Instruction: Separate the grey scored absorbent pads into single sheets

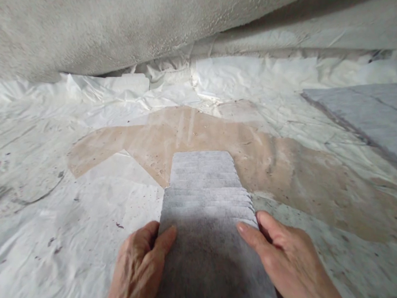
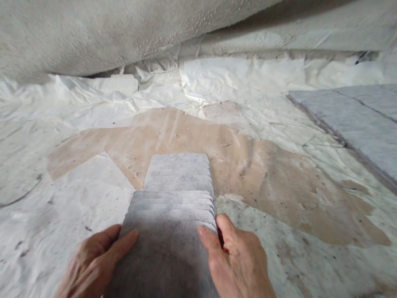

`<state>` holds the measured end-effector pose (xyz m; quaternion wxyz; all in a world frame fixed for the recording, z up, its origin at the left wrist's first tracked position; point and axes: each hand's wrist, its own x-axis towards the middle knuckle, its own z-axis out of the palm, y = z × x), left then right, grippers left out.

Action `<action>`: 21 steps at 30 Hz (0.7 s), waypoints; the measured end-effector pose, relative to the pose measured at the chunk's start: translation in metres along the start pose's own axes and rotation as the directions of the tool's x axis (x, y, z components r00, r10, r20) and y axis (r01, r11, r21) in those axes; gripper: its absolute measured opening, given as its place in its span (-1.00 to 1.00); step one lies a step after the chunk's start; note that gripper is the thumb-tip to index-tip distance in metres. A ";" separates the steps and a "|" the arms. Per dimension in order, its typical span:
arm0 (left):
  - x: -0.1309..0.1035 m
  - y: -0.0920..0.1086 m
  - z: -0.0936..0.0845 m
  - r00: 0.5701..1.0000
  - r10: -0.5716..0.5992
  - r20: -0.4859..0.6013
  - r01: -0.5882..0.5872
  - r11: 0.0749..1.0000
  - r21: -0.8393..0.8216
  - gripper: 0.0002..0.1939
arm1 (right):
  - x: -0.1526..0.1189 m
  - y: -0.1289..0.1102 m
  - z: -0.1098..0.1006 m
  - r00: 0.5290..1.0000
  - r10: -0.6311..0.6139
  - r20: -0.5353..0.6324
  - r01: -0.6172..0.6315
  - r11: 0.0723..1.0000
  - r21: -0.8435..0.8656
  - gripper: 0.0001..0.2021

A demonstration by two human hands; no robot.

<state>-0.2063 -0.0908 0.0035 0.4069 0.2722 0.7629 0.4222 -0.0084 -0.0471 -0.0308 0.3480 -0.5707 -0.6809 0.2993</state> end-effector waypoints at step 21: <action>0.013 0.008 0.006 0.999 0.013 0.049 -0.046 0.661 0.749 -0.59 | 0.016 0.005 0.003 0.930 -0.359 -0.074 0.318 0.890 -0.327 -0.73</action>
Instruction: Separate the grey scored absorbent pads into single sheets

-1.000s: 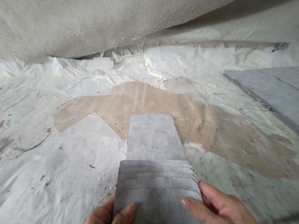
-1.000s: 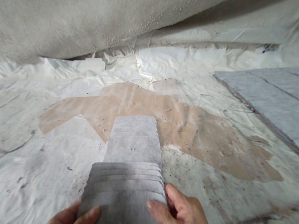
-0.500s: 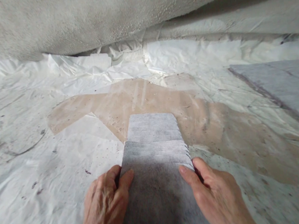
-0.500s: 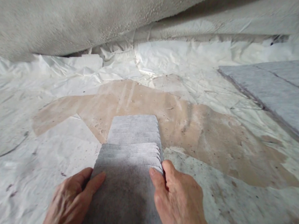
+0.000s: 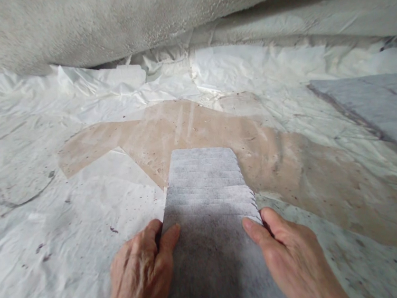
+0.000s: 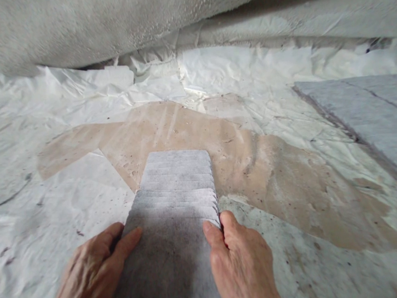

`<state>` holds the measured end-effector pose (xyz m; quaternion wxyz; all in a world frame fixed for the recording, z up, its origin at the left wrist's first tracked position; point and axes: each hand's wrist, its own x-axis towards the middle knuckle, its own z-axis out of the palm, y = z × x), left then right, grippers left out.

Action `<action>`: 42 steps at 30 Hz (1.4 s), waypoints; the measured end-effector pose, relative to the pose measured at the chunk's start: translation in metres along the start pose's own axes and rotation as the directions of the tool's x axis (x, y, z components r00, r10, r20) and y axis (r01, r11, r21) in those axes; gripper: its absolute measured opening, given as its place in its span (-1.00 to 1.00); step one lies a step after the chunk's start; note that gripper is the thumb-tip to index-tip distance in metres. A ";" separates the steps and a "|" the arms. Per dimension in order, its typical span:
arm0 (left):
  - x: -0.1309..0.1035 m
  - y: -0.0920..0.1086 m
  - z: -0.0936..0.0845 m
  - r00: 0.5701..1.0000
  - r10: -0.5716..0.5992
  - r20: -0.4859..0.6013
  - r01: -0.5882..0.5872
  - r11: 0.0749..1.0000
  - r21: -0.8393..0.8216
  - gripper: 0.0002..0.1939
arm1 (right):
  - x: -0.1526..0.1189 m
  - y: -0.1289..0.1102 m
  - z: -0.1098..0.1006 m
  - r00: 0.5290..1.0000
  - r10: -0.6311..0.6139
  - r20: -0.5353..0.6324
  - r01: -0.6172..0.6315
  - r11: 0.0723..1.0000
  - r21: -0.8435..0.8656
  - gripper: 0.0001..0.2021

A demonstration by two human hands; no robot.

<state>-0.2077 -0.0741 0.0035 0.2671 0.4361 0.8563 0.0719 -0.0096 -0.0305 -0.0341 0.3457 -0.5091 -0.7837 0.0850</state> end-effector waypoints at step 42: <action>0.058 0.007 -0.016 0.712 0.691 -0.123 -0.678 0.722 0.138 -0.44 | 0.061 0.004 0.000 0.932 -0.226 0.284 0.166 0.961 0.222 -0.50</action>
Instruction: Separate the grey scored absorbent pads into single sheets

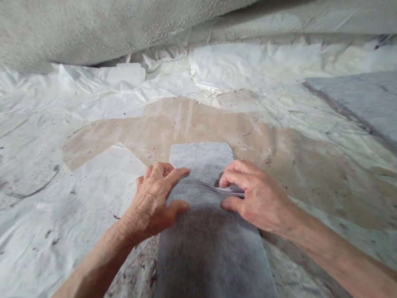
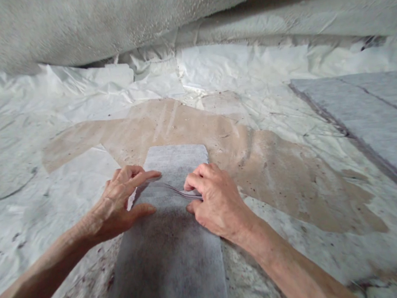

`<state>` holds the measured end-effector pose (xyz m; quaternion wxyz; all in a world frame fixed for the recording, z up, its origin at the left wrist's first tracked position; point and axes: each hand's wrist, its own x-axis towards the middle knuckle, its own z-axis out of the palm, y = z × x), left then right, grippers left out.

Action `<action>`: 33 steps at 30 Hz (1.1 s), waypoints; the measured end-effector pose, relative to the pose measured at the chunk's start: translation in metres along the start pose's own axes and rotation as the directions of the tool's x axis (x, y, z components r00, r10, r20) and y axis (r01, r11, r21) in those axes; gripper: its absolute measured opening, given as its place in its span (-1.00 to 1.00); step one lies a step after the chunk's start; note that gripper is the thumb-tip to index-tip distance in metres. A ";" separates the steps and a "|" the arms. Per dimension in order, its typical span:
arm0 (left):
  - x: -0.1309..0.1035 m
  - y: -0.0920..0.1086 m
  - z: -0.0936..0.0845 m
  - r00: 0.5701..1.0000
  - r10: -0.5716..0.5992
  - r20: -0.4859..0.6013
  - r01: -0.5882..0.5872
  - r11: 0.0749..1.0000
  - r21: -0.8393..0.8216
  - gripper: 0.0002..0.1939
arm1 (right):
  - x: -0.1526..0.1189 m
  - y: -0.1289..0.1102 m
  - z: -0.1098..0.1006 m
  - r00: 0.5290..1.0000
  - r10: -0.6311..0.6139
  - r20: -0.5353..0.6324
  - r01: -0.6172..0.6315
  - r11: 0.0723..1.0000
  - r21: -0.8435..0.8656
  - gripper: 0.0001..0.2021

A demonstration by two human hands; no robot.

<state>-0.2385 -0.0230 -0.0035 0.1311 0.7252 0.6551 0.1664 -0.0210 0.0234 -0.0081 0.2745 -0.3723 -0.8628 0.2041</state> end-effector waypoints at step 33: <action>-0.024 -0.008 0.005 0.940 -0.341 0.016 0.336 0.914 -0.228 -0.66 | -0.032 -0.010 0.006 0.766 0.641 0.044 -0.630 0.763 -0.143 -0.54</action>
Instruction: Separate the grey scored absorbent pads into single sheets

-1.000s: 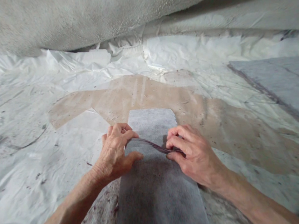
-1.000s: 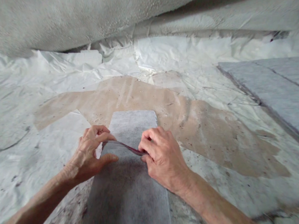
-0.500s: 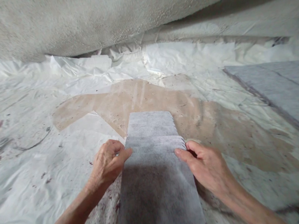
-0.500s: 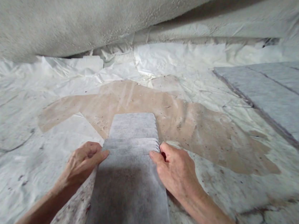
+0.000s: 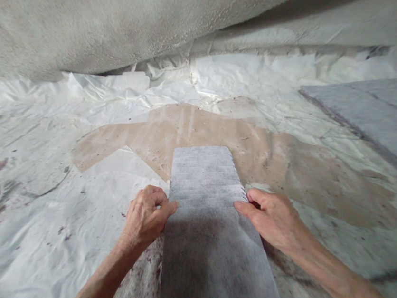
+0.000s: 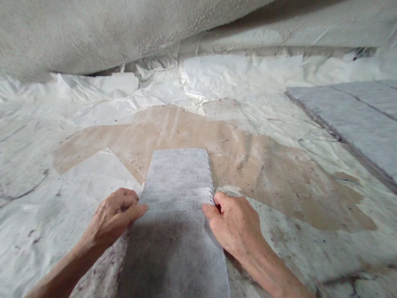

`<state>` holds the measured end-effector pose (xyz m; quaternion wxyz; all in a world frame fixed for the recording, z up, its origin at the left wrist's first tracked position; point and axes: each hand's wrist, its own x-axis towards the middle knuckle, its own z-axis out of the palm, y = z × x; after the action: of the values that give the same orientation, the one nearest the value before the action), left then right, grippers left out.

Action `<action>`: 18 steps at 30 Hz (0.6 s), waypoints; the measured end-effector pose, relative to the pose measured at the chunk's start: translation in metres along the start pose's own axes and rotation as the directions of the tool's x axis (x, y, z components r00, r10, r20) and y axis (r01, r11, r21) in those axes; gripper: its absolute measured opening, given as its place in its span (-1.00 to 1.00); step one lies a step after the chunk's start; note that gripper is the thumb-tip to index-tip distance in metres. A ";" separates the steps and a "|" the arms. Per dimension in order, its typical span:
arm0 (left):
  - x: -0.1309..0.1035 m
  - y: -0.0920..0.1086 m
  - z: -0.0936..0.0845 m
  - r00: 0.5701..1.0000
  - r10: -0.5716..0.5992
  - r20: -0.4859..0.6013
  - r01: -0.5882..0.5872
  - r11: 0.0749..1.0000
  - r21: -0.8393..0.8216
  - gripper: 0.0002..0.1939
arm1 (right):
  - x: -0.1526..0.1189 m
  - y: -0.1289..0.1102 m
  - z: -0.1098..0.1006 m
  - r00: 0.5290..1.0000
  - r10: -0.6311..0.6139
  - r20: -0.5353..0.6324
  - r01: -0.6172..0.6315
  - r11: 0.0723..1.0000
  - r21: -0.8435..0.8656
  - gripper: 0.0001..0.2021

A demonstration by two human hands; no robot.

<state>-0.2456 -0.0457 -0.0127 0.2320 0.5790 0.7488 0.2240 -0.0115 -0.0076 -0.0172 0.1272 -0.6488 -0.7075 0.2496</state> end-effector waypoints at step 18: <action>-0.004 0.009 0.002 0.999 -0.049 -0.010 0.050 0.990 0.129 -0.70 | -0.001 -0.006 -0.003 1.000 0.009 0.022 -0.007 0.997 -0.073 -0.43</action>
<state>-0.2367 -0.0475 -0.0080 0.1969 0.5731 0.7768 0.1713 -0.0144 -0.0083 -0.0111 0.0948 -0.6531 -0.7148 0.2314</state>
